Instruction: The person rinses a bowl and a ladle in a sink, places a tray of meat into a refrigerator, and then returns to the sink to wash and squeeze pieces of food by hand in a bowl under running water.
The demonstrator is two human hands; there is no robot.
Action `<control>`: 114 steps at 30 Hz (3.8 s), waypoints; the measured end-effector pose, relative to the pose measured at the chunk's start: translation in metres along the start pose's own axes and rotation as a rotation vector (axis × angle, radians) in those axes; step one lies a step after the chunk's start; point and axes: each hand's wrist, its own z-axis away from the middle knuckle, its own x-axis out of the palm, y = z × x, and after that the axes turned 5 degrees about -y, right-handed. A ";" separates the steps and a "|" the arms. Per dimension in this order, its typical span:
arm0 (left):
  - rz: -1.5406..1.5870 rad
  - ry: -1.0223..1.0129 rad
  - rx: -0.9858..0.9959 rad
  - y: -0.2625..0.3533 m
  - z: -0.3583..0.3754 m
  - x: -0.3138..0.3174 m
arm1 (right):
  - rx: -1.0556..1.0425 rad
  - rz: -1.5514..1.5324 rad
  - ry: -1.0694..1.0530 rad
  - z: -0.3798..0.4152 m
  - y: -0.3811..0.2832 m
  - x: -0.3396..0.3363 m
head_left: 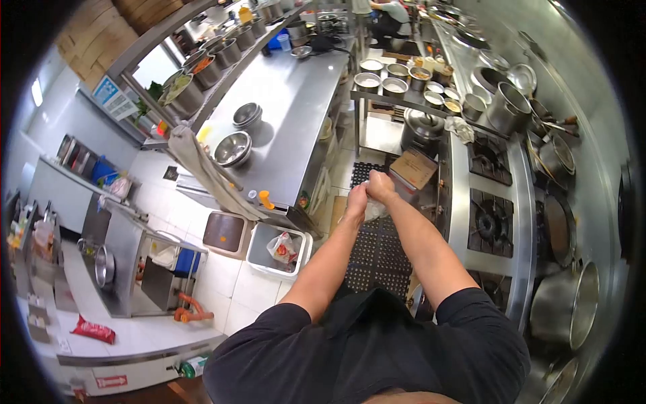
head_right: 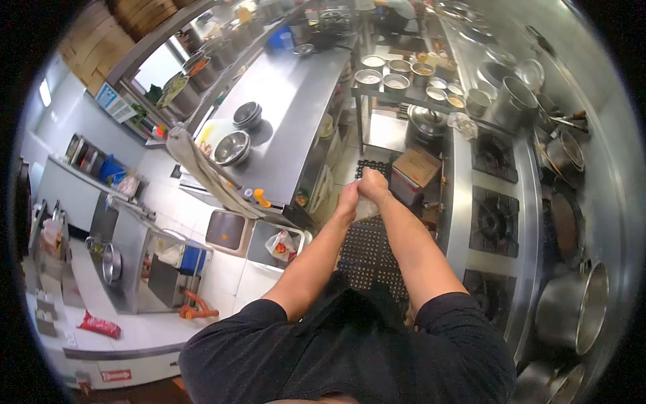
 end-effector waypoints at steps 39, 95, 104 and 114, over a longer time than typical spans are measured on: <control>-0.083 0.089 0.279 0.076 0.038 -0.034 | 0.438 -0.815 -0.062 -0.137 0.040 0.063; 0.482 -0.196 0.079 0.254 -0.300 0.152 | -0.294 -2.295 -0.633 -0.285 0.108 -0.058; 0.300 -0.279 0.082 0.263 -0.379 0.179 | -0.179 -2.250 0.088 -0.376 0.178 -0.152; -0.864 -0.710 0.688 0.306 -0.622 0.230 | -0.069 -1.760 0.545 -0.446 0.244 -0.215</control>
